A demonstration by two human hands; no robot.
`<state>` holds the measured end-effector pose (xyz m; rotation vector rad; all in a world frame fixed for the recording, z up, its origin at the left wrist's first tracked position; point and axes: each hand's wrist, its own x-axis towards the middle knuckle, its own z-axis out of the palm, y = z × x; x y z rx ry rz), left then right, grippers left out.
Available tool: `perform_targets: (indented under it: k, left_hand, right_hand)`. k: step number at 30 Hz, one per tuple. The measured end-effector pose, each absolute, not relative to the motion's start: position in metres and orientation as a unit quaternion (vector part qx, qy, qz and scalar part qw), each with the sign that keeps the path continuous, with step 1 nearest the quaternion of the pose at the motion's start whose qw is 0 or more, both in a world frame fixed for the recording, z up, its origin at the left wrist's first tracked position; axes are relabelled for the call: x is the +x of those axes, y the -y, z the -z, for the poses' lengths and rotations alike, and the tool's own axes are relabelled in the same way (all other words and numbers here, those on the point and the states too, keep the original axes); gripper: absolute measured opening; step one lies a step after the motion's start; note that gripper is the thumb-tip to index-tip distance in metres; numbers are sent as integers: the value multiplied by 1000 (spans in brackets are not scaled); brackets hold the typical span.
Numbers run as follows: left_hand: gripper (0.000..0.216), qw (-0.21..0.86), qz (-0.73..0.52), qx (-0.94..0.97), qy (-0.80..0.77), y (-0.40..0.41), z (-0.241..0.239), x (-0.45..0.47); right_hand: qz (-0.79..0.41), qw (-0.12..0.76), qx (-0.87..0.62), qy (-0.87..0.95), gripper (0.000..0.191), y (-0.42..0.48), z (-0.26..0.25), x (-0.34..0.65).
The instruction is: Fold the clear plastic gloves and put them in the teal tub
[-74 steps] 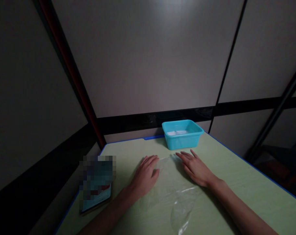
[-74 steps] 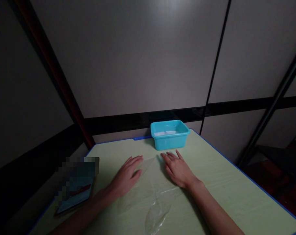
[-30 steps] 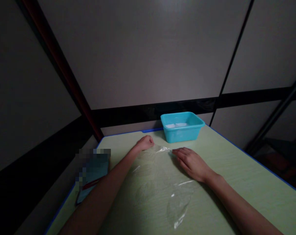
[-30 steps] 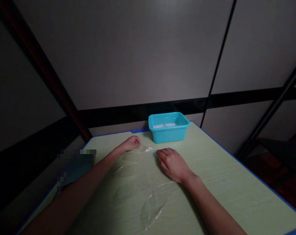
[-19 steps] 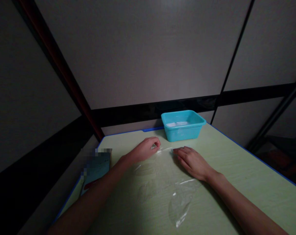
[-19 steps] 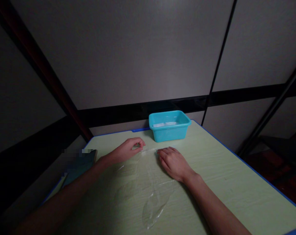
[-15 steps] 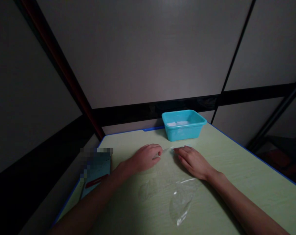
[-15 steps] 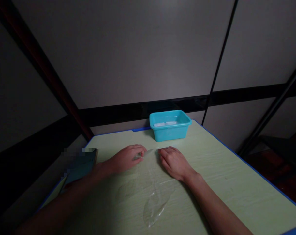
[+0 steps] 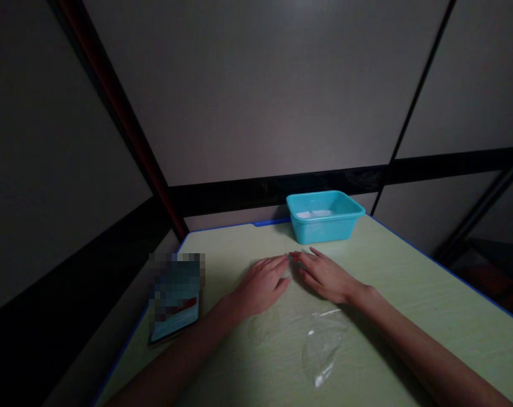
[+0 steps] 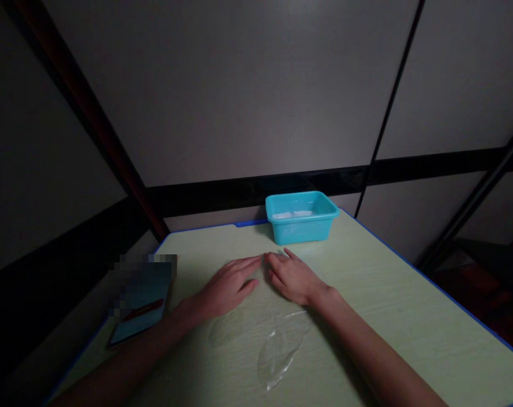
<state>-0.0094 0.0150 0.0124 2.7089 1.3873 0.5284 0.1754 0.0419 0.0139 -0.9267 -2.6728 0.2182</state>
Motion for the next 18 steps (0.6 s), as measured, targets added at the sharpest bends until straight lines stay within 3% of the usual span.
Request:
perform_targets:
  k: [18]
  left_hand:
    - [38, -9, -133, 890, -436, -9, -8, -14]
  right_hand:
    - [-88, 163, -358, 915, 27, -49, -4, 186]
